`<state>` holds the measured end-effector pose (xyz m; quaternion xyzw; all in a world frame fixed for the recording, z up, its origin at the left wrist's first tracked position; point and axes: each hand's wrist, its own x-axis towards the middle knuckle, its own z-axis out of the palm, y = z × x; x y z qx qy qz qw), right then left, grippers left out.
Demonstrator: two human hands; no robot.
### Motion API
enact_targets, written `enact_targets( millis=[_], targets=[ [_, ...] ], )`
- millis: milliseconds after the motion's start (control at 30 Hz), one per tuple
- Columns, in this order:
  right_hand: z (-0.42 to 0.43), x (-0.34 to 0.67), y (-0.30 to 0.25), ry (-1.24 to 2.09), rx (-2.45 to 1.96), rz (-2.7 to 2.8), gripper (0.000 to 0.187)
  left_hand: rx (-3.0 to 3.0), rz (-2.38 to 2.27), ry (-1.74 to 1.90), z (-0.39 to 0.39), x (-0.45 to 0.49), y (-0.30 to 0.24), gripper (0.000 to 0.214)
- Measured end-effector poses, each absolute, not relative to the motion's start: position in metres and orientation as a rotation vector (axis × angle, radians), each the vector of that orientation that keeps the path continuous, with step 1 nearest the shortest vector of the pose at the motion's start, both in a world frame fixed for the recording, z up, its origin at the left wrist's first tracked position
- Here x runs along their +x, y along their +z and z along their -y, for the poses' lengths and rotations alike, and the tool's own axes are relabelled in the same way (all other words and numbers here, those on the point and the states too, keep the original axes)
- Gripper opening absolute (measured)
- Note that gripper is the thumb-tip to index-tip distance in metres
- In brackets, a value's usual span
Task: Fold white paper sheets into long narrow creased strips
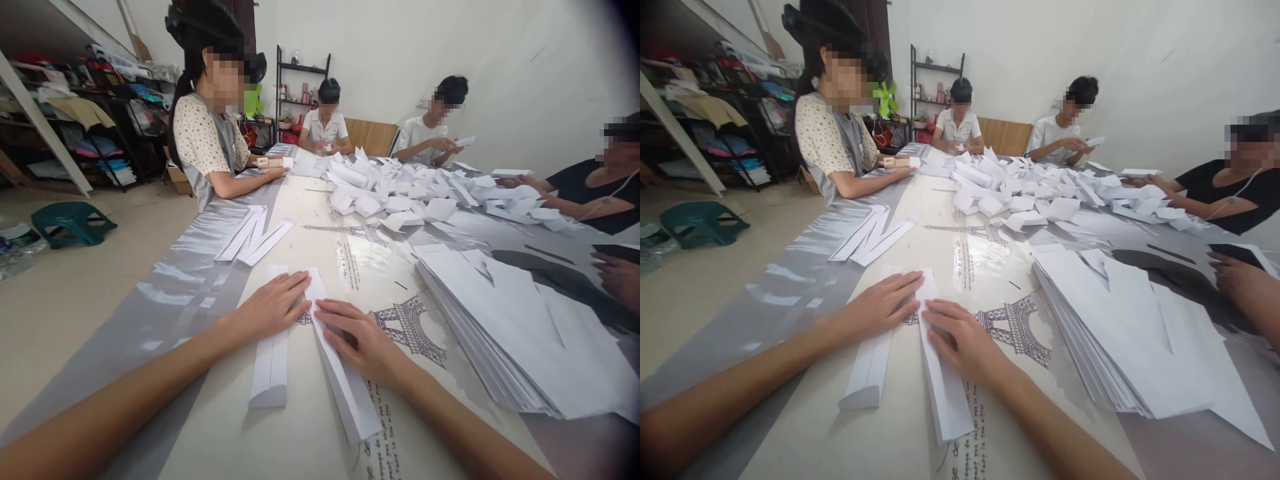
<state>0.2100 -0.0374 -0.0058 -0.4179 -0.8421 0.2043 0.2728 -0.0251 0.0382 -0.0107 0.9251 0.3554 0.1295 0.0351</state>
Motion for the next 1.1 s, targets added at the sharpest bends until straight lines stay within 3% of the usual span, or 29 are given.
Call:
enact_targets(
  millis=[567, 933, 1100],
  targets=[
    [0.041, 0.207, -0.013, 0.407, -1.142, 2.349, 0.043, 2.889, -1.104, 0.311, -0.037, -0.024, -0.008, 0.061],
    [0.042, 0.210, -0.005, 0.482, -1.193, 2.378, 0.044, 2.949, -1.097, 0.314, -0.034, -0.025, -0.007, 0.059],
    [0.043, 0.215, -0.001, 0.502, -1.126, 2.455, 0.054, 2.986, -1.089, 0.324, -0.036, -0.024, -0.004, 0.058]
  ],
)
